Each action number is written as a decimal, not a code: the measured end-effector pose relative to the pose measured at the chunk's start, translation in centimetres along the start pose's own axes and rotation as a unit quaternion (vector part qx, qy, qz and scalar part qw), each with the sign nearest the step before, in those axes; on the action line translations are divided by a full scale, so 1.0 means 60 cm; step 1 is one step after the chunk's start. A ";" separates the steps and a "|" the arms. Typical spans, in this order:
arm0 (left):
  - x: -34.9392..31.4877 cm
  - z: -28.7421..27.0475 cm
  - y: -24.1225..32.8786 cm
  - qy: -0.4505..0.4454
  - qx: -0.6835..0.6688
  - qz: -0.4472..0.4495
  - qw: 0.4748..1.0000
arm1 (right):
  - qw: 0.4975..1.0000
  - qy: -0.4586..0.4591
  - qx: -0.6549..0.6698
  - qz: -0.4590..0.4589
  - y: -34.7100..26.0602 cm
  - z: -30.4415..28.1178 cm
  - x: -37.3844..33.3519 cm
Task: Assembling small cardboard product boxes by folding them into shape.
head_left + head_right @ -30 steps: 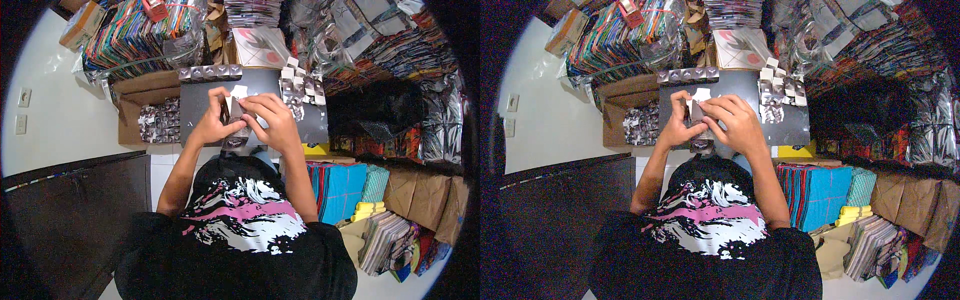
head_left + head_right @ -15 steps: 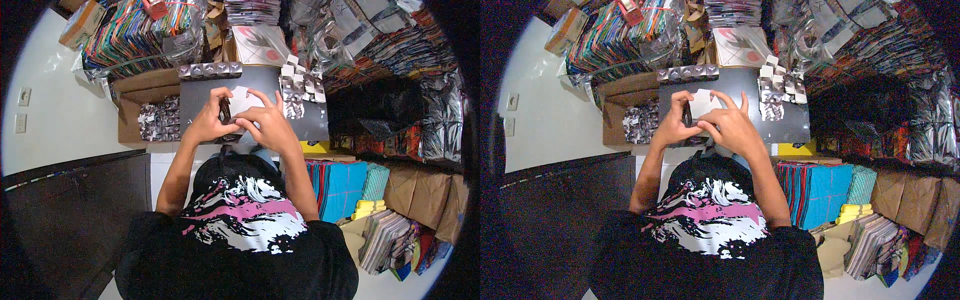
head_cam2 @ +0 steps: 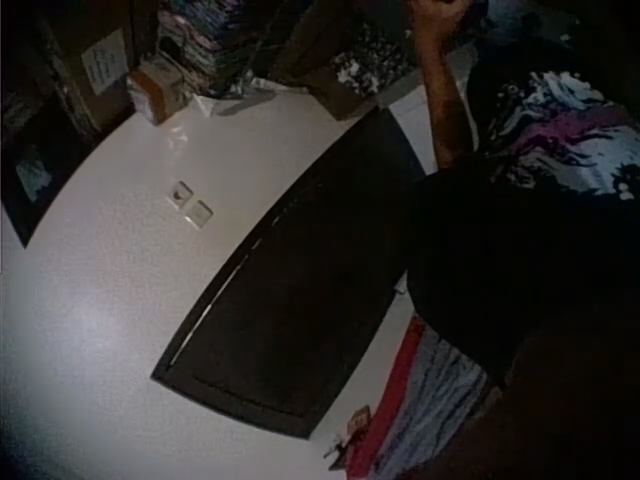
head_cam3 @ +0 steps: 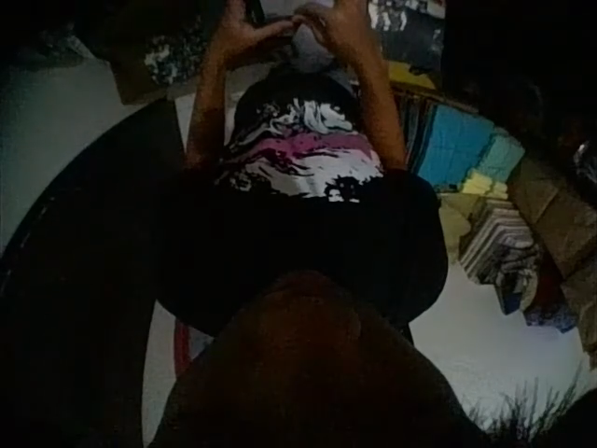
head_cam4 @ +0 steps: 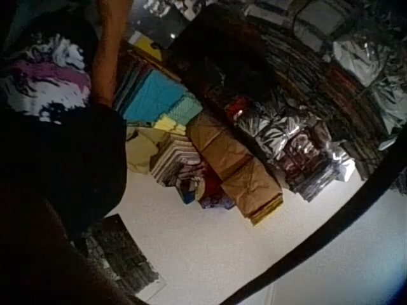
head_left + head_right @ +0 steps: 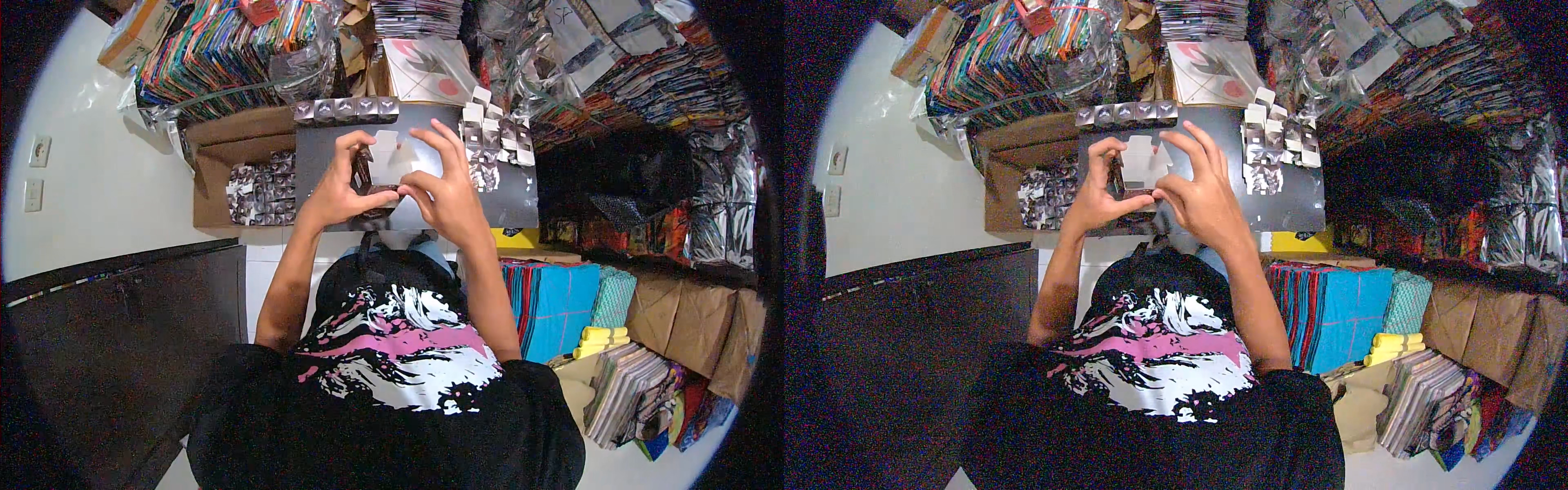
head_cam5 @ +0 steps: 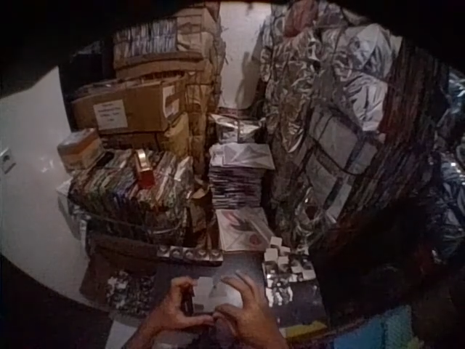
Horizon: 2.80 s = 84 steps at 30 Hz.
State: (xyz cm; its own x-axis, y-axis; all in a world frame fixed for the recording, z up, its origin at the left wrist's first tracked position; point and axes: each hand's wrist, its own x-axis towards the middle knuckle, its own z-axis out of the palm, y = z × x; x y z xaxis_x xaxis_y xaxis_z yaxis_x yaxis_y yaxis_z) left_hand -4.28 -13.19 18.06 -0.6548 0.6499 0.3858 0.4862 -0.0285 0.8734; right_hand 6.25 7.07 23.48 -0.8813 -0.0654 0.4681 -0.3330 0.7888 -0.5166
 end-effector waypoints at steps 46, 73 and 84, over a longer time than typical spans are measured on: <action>0.021 0.021 0.035 0.039 0.186 -0.009 0.982 | 0.995 -0.069 -0.049 0.049 -0.013 0.005 0.010; 0.038 0.025 -0.002 0.203 -0.053 -0.194 0.958 | 0.999 0.043 -0.022 0.020 0.002 0.033 0.015; 0.030 0.019 0.007 0.086 -0.131 -0.130 0.979 | 0.939 0.129 0.293 0.122 0.039 0.015 -0.003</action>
State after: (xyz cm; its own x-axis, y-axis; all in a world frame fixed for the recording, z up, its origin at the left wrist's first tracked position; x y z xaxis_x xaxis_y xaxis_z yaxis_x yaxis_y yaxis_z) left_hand -4.59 -11.19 18.78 -0.8358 0.5239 0.1642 0.1388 -0.0877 0.9864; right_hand 5.32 8.38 21.57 -0.8696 0.2838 0.4041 -0.3261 0.2844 -0.9015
